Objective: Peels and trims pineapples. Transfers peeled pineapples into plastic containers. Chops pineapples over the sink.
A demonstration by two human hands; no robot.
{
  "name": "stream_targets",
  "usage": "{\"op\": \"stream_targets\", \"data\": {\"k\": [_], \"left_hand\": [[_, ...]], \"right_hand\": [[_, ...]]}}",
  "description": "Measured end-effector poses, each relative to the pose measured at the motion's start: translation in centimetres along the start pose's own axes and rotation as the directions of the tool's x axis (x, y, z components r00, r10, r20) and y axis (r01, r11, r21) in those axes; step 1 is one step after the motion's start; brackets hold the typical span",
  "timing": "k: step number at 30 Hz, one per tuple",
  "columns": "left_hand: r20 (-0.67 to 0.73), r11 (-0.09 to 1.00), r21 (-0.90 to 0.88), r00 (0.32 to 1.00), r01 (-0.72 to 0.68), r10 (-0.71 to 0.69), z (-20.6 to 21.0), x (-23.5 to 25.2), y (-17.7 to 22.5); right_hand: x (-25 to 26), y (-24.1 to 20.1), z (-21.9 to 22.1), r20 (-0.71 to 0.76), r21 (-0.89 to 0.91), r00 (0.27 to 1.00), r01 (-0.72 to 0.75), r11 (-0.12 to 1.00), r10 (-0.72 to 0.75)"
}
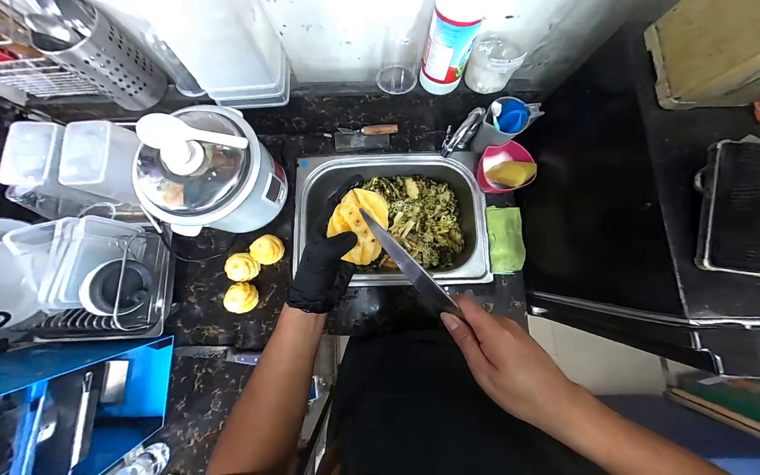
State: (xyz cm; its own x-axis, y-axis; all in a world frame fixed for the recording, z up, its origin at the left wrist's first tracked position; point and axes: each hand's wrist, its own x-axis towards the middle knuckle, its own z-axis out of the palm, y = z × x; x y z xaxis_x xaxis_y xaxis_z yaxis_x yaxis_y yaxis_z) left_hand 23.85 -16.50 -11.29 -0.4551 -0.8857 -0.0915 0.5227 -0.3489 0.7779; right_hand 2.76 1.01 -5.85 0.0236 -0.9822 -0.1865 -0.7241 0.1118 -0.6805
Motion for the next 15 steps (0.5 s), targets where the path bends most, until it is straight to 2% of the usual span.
{"op": "stream_targets", "data": {"k": [5,8,12,15], "left_hand": [[0.039,0.999,0.042,0.999,-0.023,0.021,0.0,0.0,0.6],[0.046,1.000,0.024,0.999,0.010,-0.011,0.2,-0.1,0.3],[-0.047,0.998,0.056,0.998,0.039,-0.036,0.4,-0.1,0.1],[0.016,0.983,0.168,0.997,0.067,-0.071,0.9,-0.1,-0.2]], "right_hand": [[-0.2,-0.1,-0.1,0.007,-0.026,1.000,0.012,1.000,-0.012],[0.1,0.3,-0.3,0.050,0.015,0.999,0.007,1.000,-0.008],[0.3,0.4,-0.2,0.092,0.053,0.996,-0.017,0.998,0.012],[0.7,0.5,-0.3,0.119,0.060,0.993,-0.034,0.998,0.027]]}}
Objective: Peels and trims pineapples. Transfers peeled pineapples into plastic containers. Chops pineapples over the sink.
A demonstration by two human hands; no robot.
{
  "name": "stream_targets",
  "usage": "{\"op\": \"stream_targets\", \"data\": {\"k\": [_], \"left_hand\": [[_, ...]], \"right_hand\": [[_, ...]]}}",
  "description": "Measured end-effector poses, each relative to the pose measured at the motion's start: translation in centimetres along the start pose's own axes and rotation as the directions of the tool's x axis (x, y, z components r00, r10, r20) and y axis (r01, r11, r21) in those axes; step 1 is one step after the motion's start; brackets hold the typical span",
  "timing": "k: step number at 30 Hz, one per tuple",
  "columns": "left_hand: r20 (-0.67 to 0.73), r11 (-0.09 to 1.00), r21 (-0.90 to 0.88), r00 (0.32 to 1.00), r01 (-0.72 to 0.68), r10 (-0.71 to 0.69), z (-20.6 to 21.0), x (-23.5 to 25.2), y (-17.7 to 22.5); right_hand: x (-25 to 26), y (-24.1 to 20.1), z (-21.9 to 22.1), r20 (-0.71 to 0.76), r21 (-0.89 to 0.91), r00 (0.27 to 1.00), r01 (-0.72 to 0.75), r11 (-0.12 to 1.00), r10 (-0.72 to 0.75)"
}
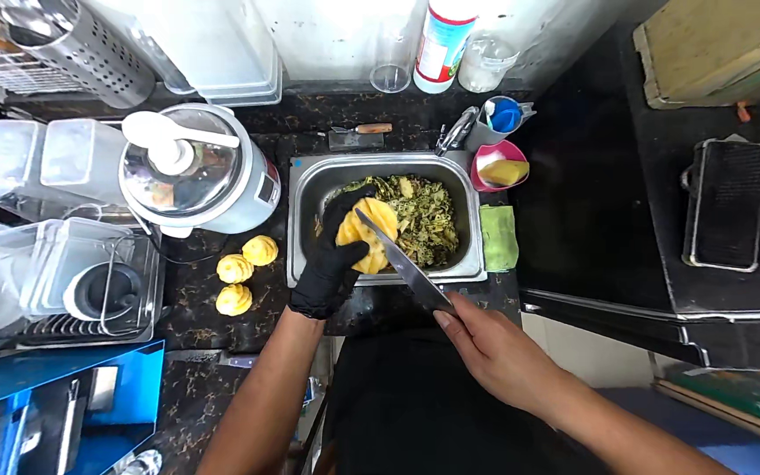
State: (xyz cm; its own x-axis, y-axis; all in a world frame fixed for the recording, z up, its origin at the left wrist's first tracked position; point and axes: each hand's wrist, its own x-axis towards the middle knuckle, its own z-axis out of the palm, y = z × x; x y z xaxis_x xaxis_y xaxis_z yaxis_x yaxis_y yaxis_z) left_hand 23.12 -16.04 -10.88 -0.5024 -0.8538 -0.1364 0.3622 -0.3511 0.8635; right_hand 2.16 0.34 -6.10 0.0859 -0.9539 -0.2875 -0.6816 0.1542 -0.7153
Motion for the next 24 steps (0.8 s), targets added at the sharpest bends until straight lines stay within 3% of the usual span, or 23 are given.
{"op": "stream_targets", "data": {"k": [3,7,17,21,24], "left_hand": [[-0.065,0.998,-0.051,0.997,0.027,-0.030,-0.1,0.0,-0.5],[-0.188,0.991,-0.125,0.982,-0.050,0.026,-0.4,0.5,-0.6],[-0.241,0.989,-0.122,0.969,-0.080,0.049,0.1,0.5,-0.7],[-0.283,0.999,0.033,0.958,-0.035,0.043,1.4,0.0,-1.2],[-0.233,1.000,0.029,0.972,0.006,0.001,2.1,-0.3,-1.7]], "right_hand": [[0.0,0.1,0.2,-0.080,-0.036,0.997,0.009,0.999,-0.011],[0.1,0.3,1.0,-0.264,-0.231,0.957,0.057,0.971,-0.119],[0.2,1.3,1.6,-0.249,-0.359,0.961,0.026,0.933,-0.122],[1.0,1.2,2.0,-0.251,-0.386,0.962,0.000,0.923,-0.105],[1.7,1.0,2.0,-0.257,-0.386,0.962,-0.016,0.922,-0.091]]}}
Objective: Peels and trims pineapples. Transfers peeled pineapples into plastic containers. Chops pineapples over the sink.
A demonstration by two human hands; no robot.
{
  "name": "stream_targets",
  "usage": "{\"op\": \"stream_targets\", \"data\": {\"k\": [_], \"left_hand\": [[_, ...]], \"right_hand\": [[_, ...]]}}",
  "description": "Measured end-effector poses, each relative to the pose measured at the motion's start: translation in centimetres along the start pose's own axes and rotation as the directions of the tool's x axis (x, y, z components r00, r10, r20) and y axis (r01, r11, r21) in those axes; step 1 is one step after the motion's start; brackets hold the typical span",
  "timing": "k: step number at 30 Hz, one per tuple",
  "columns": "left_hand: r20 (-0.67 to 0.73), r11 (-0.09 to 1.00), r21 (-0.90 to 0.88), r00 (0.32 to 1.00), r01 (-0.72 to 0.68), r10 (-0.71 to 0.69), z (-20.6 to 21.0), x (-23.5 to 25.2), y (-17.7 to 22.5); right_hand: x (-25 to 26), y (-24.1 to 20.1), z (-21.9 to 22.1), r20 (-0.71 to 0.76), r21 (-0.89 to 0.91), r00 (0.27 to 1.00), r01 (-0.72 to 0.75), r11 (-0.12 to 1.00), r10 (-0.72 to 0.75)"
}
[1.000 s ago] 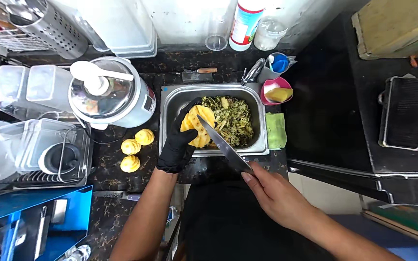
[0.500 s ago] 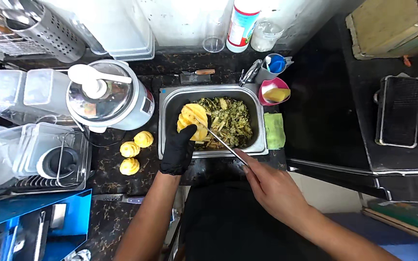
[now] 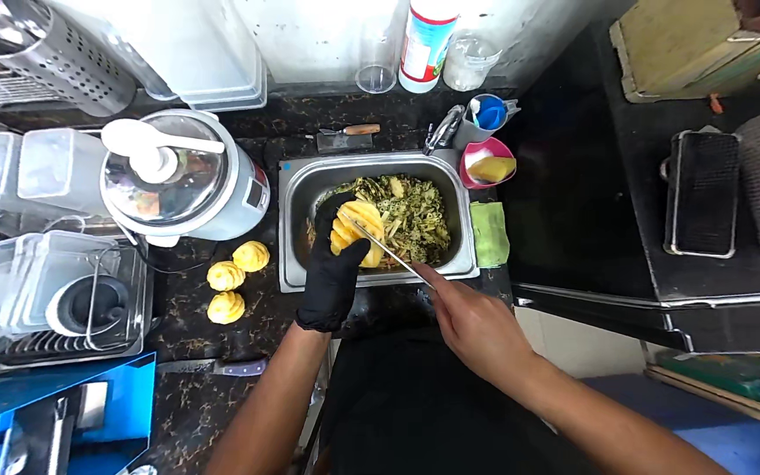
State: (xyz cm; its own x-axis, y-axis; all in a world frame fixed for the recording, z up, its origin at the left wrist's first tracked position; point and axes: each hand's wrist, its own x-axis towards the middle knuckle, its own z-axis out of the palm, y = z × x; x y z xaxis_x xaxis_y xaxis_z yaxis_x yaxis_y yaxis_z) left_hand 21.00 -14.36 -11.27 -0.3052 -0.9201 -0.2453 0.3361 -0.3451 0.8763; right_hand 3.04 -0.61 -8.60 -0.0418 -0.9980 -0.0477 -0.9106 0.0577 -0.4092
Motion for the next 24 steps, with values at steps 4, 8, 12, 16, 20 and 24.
{"op": "stream_targets", "data": {"k": [4,8,12,16,20,24], "left_hand": [[0.070,0.983,-0.179,0.997,0.031,-0.019,-1.6,0.3,2.1],[0.080,0.942,-0.318,0.993,0.110,-0.089,-3.7,0.9,2.4],[0.066,0.993,-0.070,0.994,0.094,-0.090,-3.6,1.0,1.6],[0.148,1.000,0.023,0.989,0.004,-0.008,-3.0,1.0,2.2],[0.210,0.995,0.098,0.978,-0.011,-0.010,-2.7,1.0,3.2],[0.217,0.991,0.129,0.976,-0.030,0.001,-2.9,1.1,3.7]], "right_hand": [[-0.5,0.7,-0.6,-0.051,0.097,0.997,-0.047,0.994,0.052],[-1.2,2.1,-0.9,0.036,0.261,0.994,-0.105,0.960,0.099],[-1.7,1.5,-1.2,0.094,0.325,0.994,-0.084,0.942,0.056],[-1.6,0.6,-1.9,0.093,0.342,0.996,-0.037,0.939,0.005],[-1.4,0.3,-2.4,0.102,0.333,0.995,-0.016,0.943,-0.019],[-1.8,-0.1,-2.8,0.089,0.290,0.996,-0.004,0.957,-0.023]]}}
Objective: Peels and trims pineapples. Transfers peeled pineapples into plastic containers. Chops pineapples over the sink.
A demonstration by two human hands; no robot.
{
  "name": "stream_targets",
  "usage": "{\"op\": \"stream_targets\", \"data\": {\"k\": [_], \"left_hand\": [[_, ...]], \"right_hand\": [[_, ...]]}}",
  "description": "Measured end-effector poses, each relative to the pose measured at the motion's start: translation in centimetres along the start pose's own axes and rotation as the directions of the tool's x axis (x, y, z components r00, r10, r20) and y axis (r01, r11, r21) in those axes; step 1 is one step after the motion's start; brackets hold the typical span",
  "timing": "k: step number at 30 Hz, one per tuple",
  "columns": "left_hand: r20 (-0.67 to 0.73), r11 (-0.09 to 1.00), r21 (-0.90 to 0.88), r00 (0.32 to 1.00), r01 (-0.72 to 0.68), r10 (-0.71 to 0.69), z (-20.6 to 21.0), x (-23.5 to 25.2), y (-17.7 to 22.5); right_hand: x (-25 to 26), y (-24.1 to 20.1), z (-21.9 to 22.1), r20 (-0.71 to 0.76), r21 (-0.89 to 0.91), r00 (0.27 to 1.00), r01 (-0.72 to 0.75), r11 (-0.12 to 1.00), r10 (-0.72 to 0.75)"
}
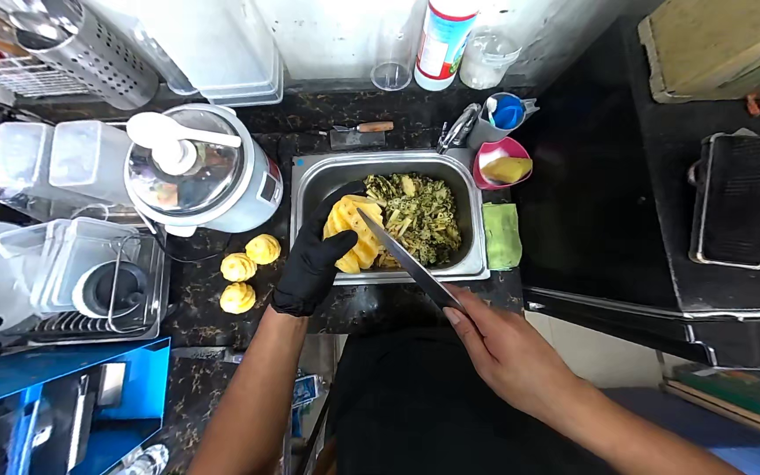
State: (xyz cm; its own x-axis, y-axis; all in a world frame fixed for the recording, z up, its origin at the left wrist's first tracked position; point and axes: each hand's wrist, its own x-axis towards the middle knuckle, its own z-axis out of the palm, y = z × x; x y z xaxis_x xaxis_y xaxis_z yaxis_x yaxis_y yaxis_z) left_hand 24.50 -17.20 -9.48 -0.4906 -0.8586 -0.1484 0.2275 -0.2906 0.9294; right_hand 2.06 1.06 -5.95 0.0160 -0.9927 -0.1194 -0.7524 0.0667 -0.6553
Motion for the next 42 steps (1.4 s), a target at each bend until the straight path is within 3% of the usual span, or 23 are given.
{"op": "stream_targets", "data": {"k": [7,9,13,16,20,26,33,36,39,40,42], "left_hand": [[0.086,0.996,0.091,0.996,0.004,-0.012,0.1,0.1,0.1],[0.056,0.997,0.080,0.998,0.009,-0.014,0.1,0.2,0.0],[0.075,0.979,0.202,0.997,-0.009,-0.007,0.7,-0.1,0.0],[0.013,0.984,0.160,0.997,0.076,-0.079,1.3,-0.2,-0.3],[-0.129,0.990,0.124,0.990,0.072,-0.056,0.7,0.5,0.2],[-0.182,0.988,0.148,0.983,0.033,-0.005,1.7,0.3,0.1],[-0.195,0.948,0.314,0.981,0.056,0.006,3.7,-0.8,-1.9],[-0.181,0.973,0.226,0.983,0.055,-0.014,3.7,-1.0,-1.9],[-0.057,0.994,-0.098,0.996,0.057,-0.063,1.1,-0.5,-0.7],[-0.051,0.969,-0.233,0.994,0.080,-0.095,0.1,-0.3,-0.8],[-0.116,0.951,-0.292,0.983,0.106,-0.146,-0.9,0.0,-1.7]], "right_hand": [[0.1,0.2,0.1,0.014,-0.008,1.000,0.012,1.000,-0.012],[0.1,0.1,0.1,0.027,-0.016,1.000,-0.002,1.000,0.003],[0.4,0.0,0.3,0.051,-0.035,0.998,-0.026,0.999,0.027],[0.6,-0.1,0.3,0.041,-0.033,0.998,-0.051,0.998,0.052],[0.5,0.3,0.8,-0.086,-0.144,0.996,-0.001,0.990,-0.011],[0.7,1.0,1.4,-0.090,-0.266,0.996,-0.011,0.964,-0.013],[2.1,1.1,2.3,-0.073,-0.310,0.997,-0.040,0.950,0.018],[2.5,1.2,2.2,-0.086,-0.305,0.996,-0.050,0.951,0.025],[1.8,1.3,1.3,-0.113,-0.173,0.993,-0.054,0.983,0.035],[1.6,1.3,1.0,-0.101,-0.130,0.994,-0.055,0.990,0.042],[1.6,1.3,0.7,-0.052,-0.068,0.997,-0.058,0.996,0.055]]}}
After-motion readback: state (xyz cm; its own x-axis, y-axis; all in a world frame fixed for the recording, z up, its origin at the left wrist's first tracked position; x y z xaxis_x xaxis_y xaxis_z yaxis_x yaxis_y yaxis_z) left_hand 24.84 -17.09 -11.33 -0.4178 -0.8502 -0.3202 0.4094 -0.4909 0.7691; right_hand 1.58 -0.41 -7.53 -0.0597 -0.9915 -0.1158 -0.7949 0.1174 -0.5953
